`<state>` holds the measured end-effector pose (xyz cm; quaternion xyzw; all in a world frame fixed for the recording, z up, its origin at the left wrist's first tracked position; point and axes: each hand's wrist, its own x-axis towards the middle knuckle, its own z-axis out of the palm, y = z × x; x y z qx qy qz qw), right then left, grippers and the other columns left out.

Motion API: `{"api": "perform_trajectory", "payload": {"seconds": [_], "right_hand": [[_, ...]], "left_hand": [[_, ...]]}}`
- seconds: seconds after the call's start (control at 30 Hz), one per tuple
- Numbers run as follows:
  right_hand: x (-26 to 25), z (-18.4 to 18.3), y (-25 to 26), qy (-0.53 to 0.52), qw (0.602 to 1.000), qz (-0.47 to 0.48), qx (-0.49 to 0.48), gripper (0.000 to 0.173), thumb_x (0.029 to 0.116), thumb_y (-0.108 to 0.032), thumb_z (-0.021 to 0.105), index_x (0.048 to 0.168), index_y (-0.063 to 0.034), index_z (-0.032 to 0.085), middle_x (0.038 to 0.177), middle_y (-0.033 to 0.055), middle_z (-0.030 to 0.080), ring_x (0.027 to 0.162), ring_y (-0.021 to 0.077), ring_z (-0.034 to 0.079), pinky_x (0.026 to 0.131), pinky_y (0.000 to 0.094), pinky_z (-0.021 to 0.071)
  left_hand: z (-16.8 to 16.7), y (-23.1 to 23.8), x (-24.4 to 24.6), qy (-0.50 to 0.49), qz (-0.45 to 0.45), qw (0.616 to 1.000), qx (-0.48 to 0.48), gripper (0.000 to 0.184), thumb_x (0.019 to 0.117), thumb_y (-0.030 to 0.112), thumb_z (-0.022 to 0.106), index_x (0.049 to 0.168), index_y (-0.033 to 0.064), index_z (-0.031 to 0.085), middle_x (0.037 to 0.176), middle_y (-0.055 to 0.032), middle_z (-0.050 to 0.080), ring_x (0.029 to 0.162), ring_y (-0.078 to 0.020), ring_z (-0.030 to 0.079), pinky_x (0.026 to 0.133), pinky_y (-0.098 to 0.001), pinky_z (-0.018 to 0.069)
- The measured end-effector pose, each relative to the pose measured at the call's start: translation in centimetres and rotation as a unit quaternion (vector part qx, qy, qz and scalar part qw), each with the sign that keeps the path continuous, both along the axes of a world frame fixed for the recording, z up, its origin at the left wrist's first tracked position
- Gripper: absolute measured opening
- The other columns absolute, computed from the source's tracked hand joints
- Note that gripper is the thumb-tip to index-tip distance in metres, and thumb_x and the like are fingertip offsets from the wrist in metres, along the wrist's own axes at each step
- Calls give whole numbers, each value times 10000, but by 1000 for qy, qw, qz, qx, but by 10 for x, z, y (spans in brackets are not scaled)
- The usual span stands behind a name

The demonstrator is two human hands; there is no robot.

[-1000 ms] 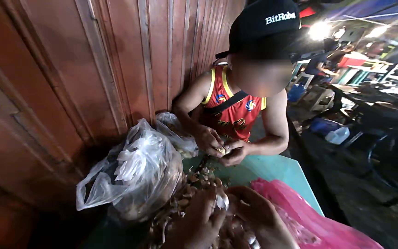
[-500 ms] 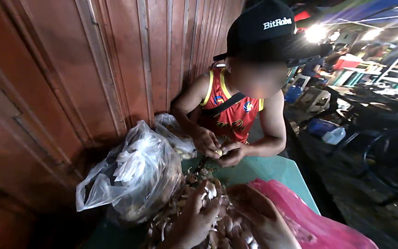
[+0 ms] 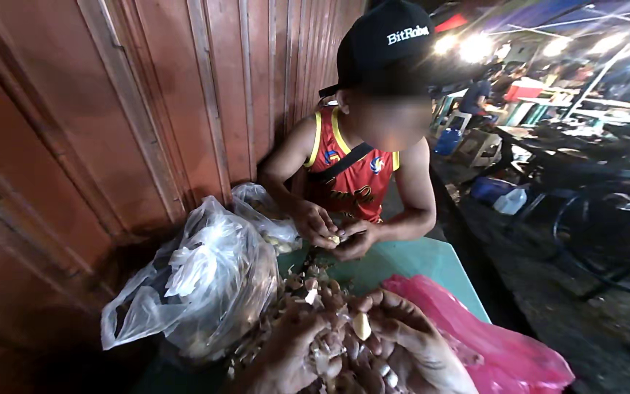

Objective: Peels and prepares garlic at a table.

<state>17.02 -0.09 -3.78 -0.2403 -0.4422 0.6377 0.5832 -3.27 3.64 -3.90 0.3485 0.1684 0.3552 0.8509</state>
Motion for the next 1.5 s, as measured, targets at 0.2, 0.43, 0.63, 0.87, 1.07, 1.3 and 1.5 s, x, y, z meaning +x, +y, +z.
{"api": "perform_trajectory", "payload": {"seconds": [0.2,0.43,0.63,0.87,1.07,1.3,1.5], "right_hand": [[-1,0,-2,-209,974,-70,42,189,891,2,640,1013,-105,737,952,-55,728,758,23,674,673,217,590],[-2,13,-4,-417,906,-64,32,310,955,-42,583,1255,-11,654,1160,64,694,1000,76,669,889,278,568],[37,36,-42,-590,709,-348,170,213,905,-156,657,1064,-158,799,1375,185,622,1342,421,523,1055,658,432],[104,53,-80,-669,710,-178,-129,259,978,-247,681,1139,-68,776,1449,295,519,1374,466,462,1124,583,385],[83,32,-45,-743,621,-162,-188,460,984,-282,644,1361,-19,622,1485,241,509,1410,497,398,1069,766,303],[96,30,-49,-657,701,-198,-196,437,981,-288,661,1337,-37,637,1419,290,525,1282,457,542,1045,634,437],[84,31,-35,-643,720,-200,-168,523,999,-308,638,1499,-208,522,1513,313,417,1338,483,482,1067,618,427]], "left_hand": [[-7,4,6,216,159,954,131,131,970,49,560,1100,54,575,795,52,602,653,-23,580,611,-198,519],[-13,10,5,258,253,901,239,145,910,85,616,1045,33,599,857,12,608,689,-54,593,624,-235,531],[0,2,2,221,217,932,189,137,931,47,587,1066,58,569,762,30,590,554,-47,539,491,-205,473],[55,-8,33,245,42,904,349,70,937,106,621,968,116,559,794,73,579,641,-21,571,582,-202,508],[71,-8,61,278,8,869,410,104,931,131,647,1011,89,596,843,62,594,708,-16,584,653,-206,520],[44,-2,56,305,10,877,370,105,915,131,661,946,130,560,765,84,572,640,-18,561,593,-203,494],[43,-3,12,359,58,866,343,129,932,141,638,1029,76,585,820,41,586,668,-44,575,621,-239,513]]}}
